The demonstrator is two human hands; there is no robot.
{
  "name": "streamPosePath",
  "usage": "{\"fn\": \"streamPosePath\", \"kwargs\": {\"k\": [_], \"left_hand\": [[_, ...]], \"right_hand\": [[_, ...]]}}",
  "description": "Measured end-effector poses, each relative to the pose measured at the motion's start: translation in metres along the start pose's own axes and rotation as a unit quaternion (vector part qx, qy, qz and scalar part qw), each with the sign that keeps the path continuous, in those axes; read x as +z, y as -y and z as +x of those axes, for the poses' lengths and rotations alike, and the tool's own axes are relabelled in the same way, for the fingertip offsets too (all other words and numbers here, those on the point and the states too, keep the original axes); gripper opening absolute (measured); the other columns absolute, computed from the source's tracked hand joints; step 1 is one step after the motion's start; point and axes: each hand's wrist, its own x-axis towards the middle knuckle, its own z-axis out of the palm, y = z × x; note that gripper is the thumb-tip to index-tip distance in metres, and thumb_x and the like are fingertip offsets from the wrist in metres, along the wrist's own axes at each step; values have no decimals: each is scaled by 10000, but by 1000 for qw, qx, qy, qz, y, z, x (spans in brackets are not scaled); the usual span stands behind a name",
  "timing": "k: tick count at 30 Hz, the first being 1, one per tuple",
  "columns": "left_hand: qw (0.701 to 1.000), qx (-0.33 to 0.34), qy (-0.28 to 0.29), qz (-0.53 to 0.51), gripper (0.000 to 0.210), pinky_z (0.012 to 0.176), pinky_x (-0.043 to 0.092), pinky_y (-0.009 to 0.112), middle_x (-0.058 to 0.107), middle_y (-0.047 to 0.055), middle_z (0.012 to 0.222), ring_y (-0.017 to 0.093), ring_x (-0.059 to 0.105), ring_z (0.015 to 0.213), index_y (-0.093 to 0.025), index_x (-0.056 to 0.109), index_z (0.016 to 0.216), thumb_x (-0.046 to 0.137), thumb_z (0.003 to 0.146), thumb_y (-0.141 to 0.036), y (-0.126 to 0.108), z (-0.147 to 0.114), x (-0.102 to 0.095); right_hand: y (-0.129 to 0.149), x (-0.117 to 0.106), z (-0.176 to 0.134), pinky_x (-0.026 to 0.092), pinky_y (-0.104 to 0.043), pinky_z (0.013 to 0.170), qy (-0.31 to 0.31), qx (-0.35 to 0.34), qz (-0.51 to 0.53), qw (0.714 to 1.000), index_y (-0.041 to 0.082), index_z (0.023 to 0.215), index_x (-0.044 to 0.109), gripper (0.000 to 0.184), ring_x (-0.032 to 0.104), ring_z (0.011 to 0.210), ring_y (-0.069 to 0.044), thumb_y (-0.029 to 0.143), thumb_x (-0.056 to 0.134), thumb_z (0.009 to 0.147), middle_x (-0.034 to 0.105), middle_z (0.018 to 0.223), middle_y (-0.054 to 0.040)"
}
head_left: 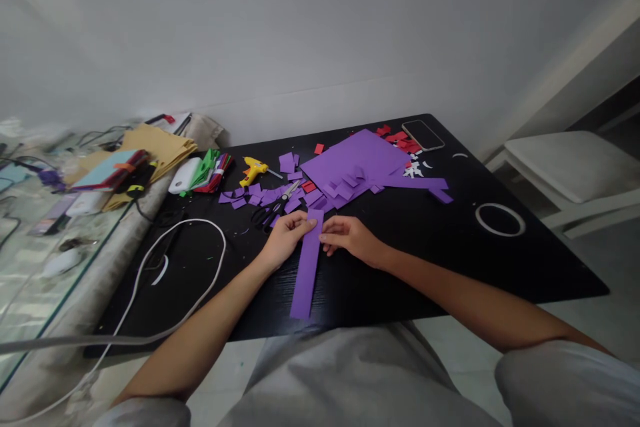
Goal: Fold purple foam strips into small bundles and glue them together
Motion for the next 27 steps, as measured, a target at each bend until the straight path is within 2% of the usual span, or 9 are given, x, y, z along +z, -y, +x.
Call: {"fn": "streamPosePath", "kwargs": {"k": [4, 8, 13, 18, 21, 24, 27], "left_hand": [[999, -18, 21, 36, 373, 491, 314, 200, 562, -40, 582, 73, 438, 494, -133, 649, 765, 773, 749, -484, 0, -1, 0], [996, 0, 45, 78, 362, 511, 304, 197, 544, -47, 588, 67, 419, 513, -131, 650, 752, 823, 702, -445, -1, -2, -4], [998, -1, 47, 47, 408, 542, 337, 199, 486, -42, 609, 73, 418, 549, -134, 612, 751, 662, 854, -526, 1, -3, -6], [998, -34, 50, 22, 412, 521, 352, 179, 505, -40, 643, 64, 431, 546, -134, 609, 799, 674, 844, -538, 2, -4, -6], [995, -65, 69, 10, 414, 534, 438, 189, 585, -13, 698, 90, 542, 574, -140, 617, 864, 672, 844, -550, 1, -6, -3], [989, -104, 100, -35, 430, 605, 558, 265, 664, 31, 802, 151, 665, 655, -157, 593, 938, 662, 845, -571, -1, -8, 0], [987, -111, 110, -37, 431, 573, 572, 259, 667, 32, 797, 142, 669, 626, -163, 572, 938, 654, 849, -577, -1, -10, 2]], "right_hand": [[0, -1, 0, 588, -281, 619, -14, 11, 12, 1000, 139, 790, 641, 361, 676, 596, -134, 409, 850, 672, 685, 677, -13], [2, -3, 0, 588, -280, 619, -27, 13, 12, 999, 139, 816, 657, 368, 673, 577, -129, 431, 836, 681, 687, 661, -7], [2, -5, 0, 588, -274, 607, -37, -8, 4, 999, 133, 817, 670, 369, 670, 575, -129, 432, 838, 680, 698, 654, -15], [2, -5, 1, 601, -293, 632, -55, -27, 17, 998, 138, 798, 664, 367, 686, 615, -143, 424, 852, 667, 696, 667, -14], [1, -4, 1, 604, -292, 635, -61, -31, 19, 997, 140, 803, 668, 362, 692, 623, -144, 421, 852, 666, 703, 681, -14], [0, -4, 0, 606, -285, 641, -64, -36, 16, 997, 143, 813, 675, 350, 702, 642, -146, 417, 844, 677, 717, 697, -19], [-1, -4, 0, 606, -285, 638, -63, -40, 11, 997, 146, 813, 677, 339, 705, 656, -149, 414, 840, 684, 721, 699, -21]]}}
